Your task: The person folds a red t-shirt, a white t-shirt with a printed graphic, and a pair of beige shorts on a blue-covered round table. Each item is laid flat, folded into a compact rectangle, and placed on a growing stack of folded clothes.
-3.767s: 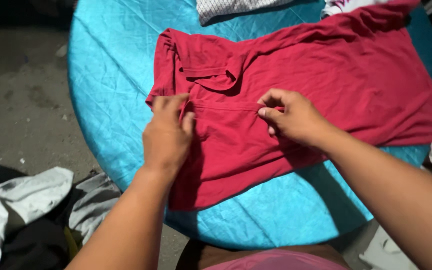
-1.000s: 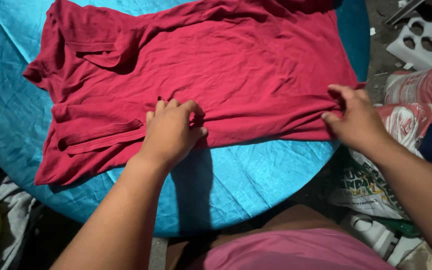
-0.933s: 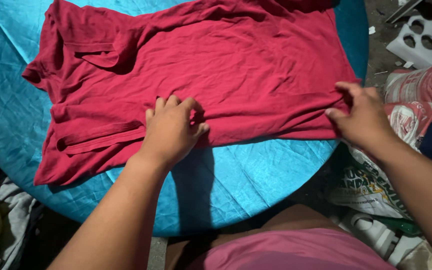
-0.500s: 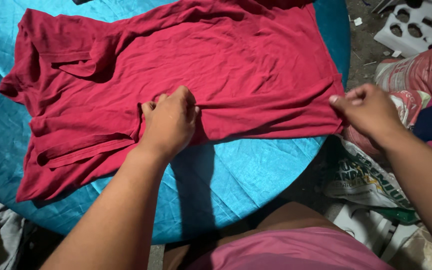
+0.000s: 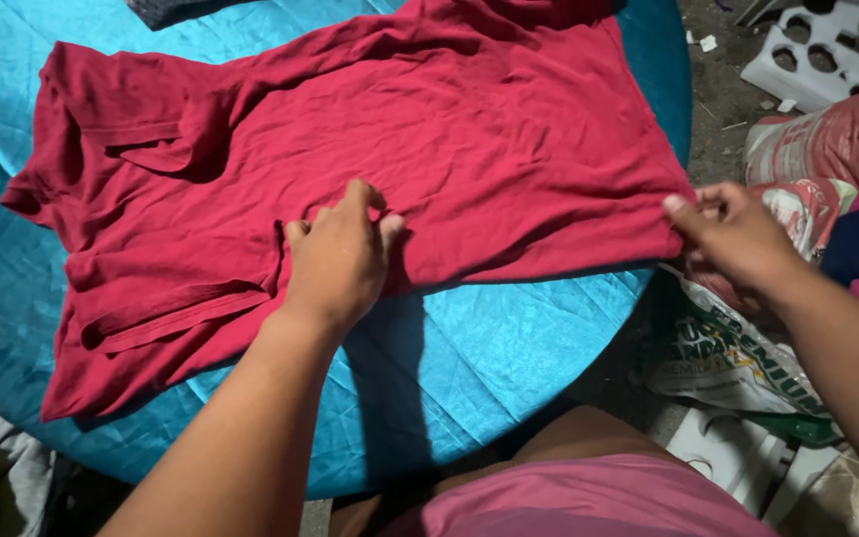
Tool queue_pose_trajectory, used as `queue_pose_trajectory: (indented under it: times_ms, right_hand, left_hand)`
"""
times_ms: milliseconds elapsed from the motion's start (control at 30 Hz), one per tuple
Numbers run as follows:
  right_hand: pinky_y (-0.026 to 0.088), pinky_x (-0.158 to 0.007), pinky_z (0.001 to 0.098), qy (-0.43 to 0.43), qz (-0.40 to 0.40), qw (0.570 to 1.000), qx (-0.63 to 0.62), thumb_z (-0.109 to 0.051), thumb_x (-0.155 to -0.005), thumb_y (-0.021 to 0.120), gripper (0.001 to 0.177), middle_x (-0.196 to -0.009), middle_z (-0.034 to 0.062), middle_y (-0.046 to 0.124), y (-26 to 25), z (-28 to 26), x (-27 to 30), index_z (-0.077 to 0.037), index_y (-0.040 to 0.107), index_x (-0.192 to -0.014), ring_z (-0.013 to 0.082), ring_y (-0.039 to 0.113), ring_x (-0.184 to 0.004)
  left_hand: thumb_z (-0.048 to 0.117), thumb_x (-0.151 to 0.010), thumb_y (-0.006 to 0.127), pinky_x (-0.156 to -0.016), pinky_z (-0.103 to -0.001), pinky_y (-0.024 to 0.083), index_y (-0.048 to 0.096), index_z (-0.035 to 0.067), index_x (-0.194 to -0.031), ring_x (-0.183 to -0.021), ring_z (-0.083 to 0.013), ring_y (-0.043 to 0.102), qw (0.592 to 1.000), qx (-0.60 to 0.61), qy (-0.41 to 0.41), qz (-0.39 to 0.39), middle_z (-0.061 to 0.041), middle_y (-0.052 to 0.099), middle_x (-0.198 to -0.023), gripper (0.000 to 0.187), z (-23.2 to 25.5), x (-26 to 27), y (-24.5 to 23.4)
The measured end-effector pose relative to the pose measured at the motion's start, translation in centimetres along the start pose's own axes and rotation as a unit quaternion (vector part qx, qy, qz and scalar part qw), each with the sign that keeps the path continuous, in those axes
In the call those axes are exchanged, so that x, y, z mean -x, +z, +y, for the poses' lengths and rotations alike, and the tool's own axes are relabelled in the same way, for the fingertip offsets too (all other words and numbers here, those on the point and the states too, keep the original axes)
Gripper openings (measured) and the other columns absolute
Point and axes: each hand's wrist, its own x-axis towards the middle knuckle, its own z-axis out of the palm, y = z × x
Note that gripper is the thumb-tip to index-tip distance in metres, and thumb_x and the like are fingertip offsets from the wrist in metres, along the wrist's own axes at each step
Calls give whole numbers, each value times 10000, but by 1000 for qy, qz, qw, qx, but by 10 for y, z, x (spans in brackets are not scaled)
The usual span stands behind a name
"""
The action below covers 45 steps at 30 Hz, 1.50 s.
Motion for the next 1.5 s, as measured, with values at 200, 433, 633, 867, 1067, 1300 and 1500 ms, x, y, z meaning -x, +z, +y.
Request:
queue_pose_trajectory:
  times_ms: [200, 433, 633, 867, 1067, 1300, 1500]
  right_hand:
    - [601, -670, 316, 24, -37, 994, -105, -85, -931, 656, 246, -1014, 124, 682, 5, 18, 10, 40, 602, -1136, 186, 694, -805]
    - [566, -730, 295, -94, 47, 992, 74, -39, -939, 619, 340, -1052, 172, 716, 3, 14, 22, 34, 617, -1271, 209, 700, -854]
    - [580, -677, 337, 9, 87, 989, -121, -174, -1011, 701, 305, -1027, 132, 636, 23, 21, 39, -32, 511, -1203, 198, 655, -805]
    - [586, -770, 267, 56, 27, 970, -234, -39, -1005, 563, 186, -1061, 71, 691, 5, 59, 11, -67, 595, -1186, 147, 675, -875]
    - [478, -646, 395, 127, 110, 970, -177, 34, -971, 514, 225, -963, 73, 660, -3, 66, -20, -87, 622, -1127, 223, 605, -800]
    - [541, -698, 292, -297, 235, 924, -47, 76, -973, 665, 234, -1024, 95, 700, 30, -26, -47, -12, 655, -1189, 166, 670, -870]
    - [569, -599, 271, -223, 2, 967, -127, -30, -1081, 627, 325, -980, 32, 677, 93, -152, -83, -70, 575, -1399, 113, 677, -753]
  left_hand:
    - [347, -896, 712, -942, -604, 337, 657, 129, -1076, -1061, -353, 605, 998, -33, -24, -39, -98, 713, -1022, 289, 1, -2, -3]
    - [321, -923, 683, -895, -573, 348, 678, 153, -1077, -1053, -332, 615, 998, -24, -14, -48, -62, 733, -1020, 228, -3, -7, -5]
    - [319, -907, 691, -886, -554, 344, 691, 164, -1060, -1036, -321, 620, 998, -18, -27, -47, -55, 744, -991, 218, -7, -10, -2]
    - [276, -904, 712, -885, -532, 354, 692, 168, -1055, -1018, -311, 629, 999, -14, -13, -29, -61, 741, -970, 187, -7, -7, -2]
    - [249, -891, 718, -862, -509, 363, 718, 162, -1013, -982, -297, 646, 999, 26, -17, -27, -61, 738, -931, 150, -11, -10, -1]
    - [76, -1027, 688, -723, -344, 536, 691, 44, -1026, -793, -200, 680, 931, 188, -40, 311, -102, 701, -915, 32, -73, -29, -28]
    - [159, -960, 689, -477, -385, 536, 503, 92, -1122, -574, -244, 620, 641, 494, -497, 313, -147, 666, -952, 256, -117, -71, -85]
